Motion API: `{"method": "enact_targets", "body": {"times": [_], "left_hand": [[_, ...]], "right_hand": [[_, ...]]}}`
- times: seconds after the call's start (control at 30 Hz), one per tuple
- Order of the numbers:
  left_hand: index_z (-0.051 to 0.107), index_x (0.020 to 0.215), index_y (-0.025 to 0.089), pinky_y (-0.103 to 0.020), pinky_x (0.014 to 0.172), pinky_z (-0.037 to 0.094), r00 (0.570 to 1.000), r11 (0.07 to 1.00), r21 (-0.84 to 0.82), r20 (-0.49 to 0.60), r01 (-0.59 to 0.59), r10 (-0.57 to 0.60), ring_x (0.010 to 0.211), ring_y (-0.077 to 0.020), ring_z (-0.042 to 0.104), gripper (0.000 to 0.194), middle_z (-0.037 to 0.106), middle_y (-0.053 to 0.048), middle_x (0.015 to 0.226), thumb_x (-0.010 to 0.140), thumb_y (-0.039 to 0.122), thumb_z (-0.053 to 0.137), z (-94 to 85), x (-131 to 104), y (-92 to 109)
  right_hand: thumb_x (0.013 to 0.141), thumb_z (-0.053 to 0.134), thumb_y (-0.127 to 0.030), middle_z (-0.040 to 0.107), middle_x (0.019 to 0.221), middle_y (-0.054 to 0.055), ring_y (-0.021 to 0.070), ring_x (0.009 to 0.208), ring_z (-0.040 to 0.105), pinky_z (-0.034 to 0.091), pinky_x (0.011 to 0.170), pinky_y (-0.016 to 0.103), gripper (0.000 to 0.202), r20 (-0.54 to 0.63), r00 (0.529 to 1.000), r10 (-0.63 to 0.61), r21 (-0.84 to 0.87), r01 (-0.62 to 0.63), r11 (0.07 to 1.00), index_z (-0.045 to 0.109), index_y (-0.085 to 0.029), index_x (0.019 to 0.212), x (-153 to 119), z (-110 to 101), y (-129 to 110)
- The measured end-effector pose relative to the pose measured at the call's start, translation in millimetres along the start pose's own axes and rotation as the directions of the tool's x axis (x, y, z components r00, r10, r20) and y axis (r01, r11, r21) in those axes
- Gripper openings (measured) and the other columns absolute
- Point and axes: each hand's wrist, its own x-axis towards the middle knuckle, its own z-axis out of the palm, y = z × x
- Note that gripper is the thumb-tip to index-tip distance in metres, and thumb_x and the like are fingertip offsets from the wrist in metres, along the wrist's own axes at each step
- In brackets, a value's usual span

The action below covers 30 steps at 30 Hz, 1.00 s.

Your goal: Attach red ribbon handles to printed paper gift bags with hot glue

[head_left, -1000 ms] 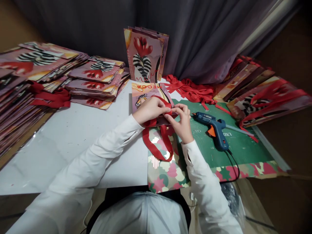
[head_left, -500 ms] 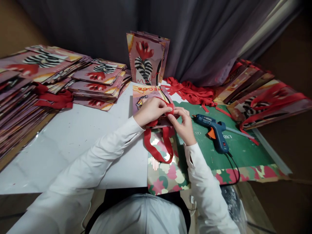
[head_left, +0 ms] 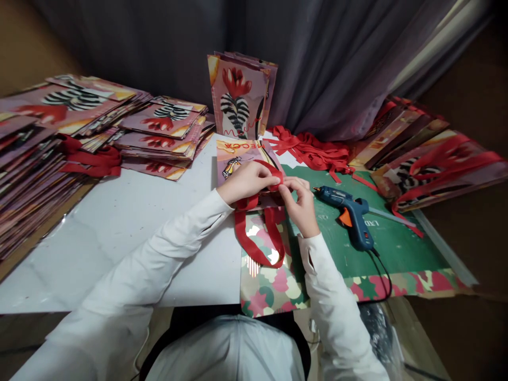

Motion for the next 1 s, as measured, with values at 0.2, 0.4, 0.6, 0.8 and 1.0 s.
{"method": "enact_targets", "body": {"times": [0.2, 0.4, 0.6, 0.8, 1.0], "left_hand": [[0.063, 0.086, 0.017, -0.03, 0.081, 0.037, 0.964, 0.949, 0.171, 0.026, -0.265, 0.265, 0.084, -0.0182, 0.058, 0.025, 0.068, -0.002, 0.089, 0.085, 0.041, 0.056, -24.8, -18, 20], [0.066, 0.087, 0.021, -0.041, 0.1, 0.026, 0.913, 0.856, 0.431, -0.152, -0.284, 0.38, 0.094, -0.0217, 0.063, 0.009, 0.073, 0.001, 0.093, 0.083, 0.029, 0.063, -48.2, -36, 35], [0.073, 0.087, 0.025, -0.04, 0.098, 0.028, 0.877, 0.898, 0.361, -0.307, -0.252, 0.369, 0.092, -0.0209, 0.065, 0.015, 0.076, 0.001, 0.092, 0.087, 0.035, 0.062, -55.4, -39, 36], [0.073, 0.089, 0.025, -0.041, 0.096, 0.029, 0.857, 0.887, 0.4, -0.347, -0.233, 0.381, 0.089, -0.0201, 0.063, 0.018, 0.075, 0.001, 0.093, 0.088, 0.035, 0.058, -51.7, -40, 35], [0.064, 0.087, 0.02, -0.038, 0.099, 0.028, 0.835, 0.874, 0.429, -0.376, -0.227, 0.401, 0.088, -0.0195, 0.062, 0.016, 0.07, 0.0, 0.09, 0.086, 0.034, 0.057, -46.0, -43, 42]], "right_hand": [[0.089, 0.063, -0.032, 0.067, 0.075, 0.001, 0.0207, 0.086, 0.055, 0.037, 0.09, 0.039, 0.025, -0.171, 0.985, 0.026, 0.008, -0.025, 1.0, 0.064, -0.022, 0.066, 18, -3, -24], [0.089, 0.063, -0.032, 0.06, 0.068, -0.002, 0.0164, 0.072, 0.053, 0.04, 0.078, 0.034, 0.027, -0.175, 0.984, -0.038, 0.113, 0.058, 0.992, 0.06, -0.021, 0.064, 39, -13, -55], [0.091, 0.057, -0.033, 0.063, 0.079, 0.001, 0.017, 0.078, 0.056, 0.045, 0.072, 0.032, 0.019, -0.036, 0.993, -0.11, 0.25, 0.116, 0.961, 0.063, -0.021, 0.077, 47, -21, -66], [0.088, 0.06, -0.028, 0.062, 0.081, 0.001, 0.0167, 0.076, 0.056, 0.045, 0.071, 0.032, 0.01, -0.062, 0.991, -0.118, 0.191, 0.128, 0.973, 0.062, -0.021, 0.081, 47, -17, -66], [0.091, 0.058, -0.024, 0.062, 0.081, 0.001, 0.0184, 0.08, 0.058, 0.045, 0.076, 0.035, 0.011, -0.112, 0.95, -0.292, -0.014, 0.293, 0.956, 0.058, -0.023, 0.08, 45, -16, -65]]}}
